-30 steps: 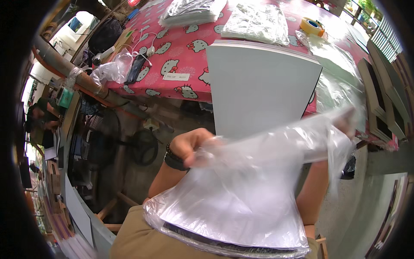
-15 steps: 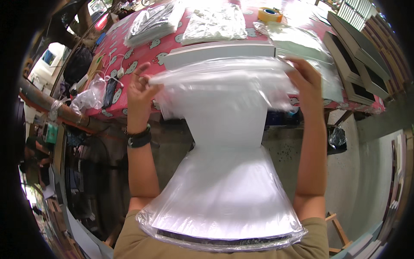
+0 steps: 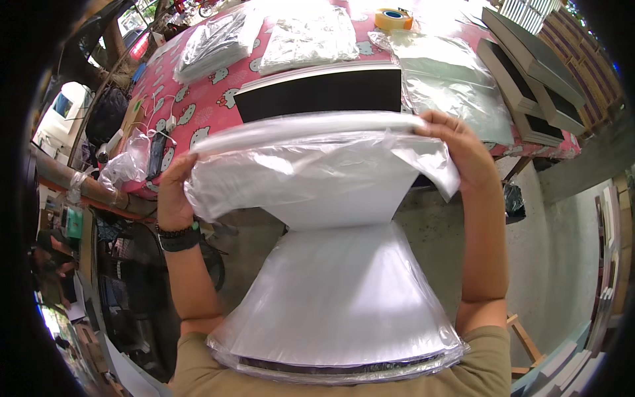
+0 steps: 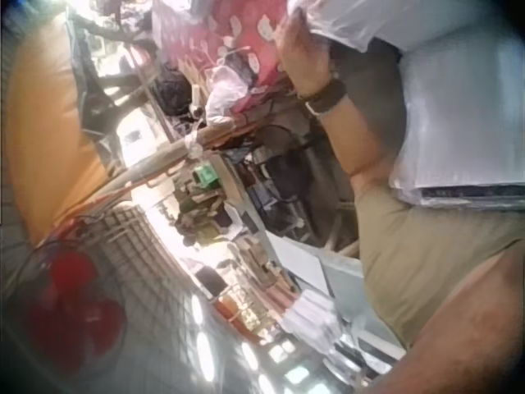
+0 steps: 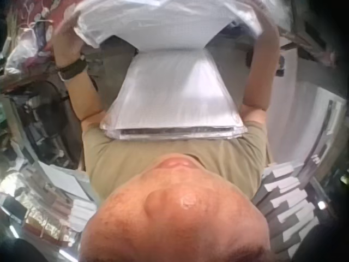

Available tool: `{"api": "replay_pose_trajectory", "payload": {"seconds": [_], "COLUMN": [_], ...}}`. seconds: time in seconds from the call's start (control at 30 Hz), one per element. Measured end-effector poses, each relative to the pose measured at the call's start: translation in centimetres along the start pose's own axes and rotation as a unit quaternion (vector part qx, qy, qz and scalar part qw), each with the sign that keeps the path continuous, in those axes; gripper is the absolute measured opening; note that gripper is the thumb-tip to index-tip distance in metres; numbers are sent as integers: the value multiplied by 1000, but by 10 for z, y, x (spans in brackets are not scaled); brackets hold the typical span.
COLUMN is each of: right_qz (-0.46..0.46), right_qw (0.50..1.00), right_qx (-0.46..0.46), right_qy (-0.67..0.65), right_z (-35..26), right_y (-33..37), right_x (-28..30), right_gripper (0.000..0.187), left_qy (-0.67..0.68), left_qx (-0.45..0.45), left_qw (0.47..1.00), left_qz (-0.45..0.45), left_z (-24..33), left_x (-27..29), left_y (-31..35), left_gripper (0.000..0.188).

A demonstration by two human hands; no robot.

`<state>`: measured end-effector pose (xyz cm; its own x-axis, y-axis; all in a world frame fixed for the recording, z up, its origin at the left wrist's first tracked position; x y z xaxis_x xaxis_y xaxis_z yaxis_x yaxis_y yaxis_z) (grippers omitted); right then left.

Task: The person places black and white rectangular boards into plastic sleeves by hand, working with a stack of boards on a table. The person slides each board into a clear plastic bag and smooths the plastic over the surface of the boards.

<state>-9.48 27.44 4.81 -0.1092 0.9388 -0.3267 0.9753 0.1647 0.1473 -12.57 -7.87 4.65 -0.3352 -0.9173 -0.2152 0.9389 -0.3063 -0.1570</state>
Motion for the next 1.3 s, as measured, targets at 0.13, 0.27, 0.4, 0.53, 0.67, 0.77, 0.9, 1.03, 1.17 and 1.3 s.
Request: {"api": "replay_pose_trajectory", "payload": {"seconds": [0.13, 0.27, 0.4, 0.53, 0.67, 0.77, 0.9, 1.03, 1.17, 1.3], "right_qz": [4, 44, 136, 242, 314, 213, -407, -418, -151, -46], "right_qw": [1000, 993, 975, 967, 880, 971, 910, 854, 853, 855], "right_qx": [-17, -107, -170, -49, -45, 30, 75, -76, -145, -145], "right_qy": [-13, 2, 48, 58, 355, 108, 3, 299, 478, 496], "right_z": [59, 164, 277, 300, 306, 199, 95, 179, 246, 188], "right_y": [24, 40, 31, 22, 29, 26, 74, 82, 42, 12], "right_x": [33, 75, 116, 133, 173, 104, -58, -66, 45, 60], "right_gripper": [26, 24, 13, 11, 18, 29, 40, 43, 37, 23], "left_qy": [231, -131, -176, -154, -603, -417, -37, -188, -266, -354], "left_qx": [164, 206, 124, 261, 147, 32, 101, 127, 169, 199], "left_qw": [958, 969, 972, 944, 773, 891, 978, 874, 924, 902], "left_qz": [-40, -30, -92, 129, 130, 174, -179, -430, -217, -146], "left_z": [-70, -157, -257, -338, -312, -235, -127, -151, -273, -266], "left_x": [-2, 22, 29, 61, 65, 60, -49, -99, -25, -1], "left_y": [40, 71, 83, 106, 84, 74, 63, 104, 103, 89], "left_gripper": [25, 22, 20, 29, 27, 31, 37, 40, 38, 35]}}
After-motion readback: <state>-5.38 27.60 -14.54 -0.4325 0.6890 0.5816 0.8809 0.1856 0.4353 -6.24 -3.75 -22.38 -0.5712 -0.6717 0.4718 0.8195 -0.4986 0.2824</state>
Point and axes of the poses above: each hand's wrist, its own y-axis away from the middle knuckle, its own x-axis out of the back of the hand, z = x × y, the point moved 9 cm from there along -y, towards the middle knuckle, and after that the axes turned 4 degrees about -x, right-handed, at the moved point
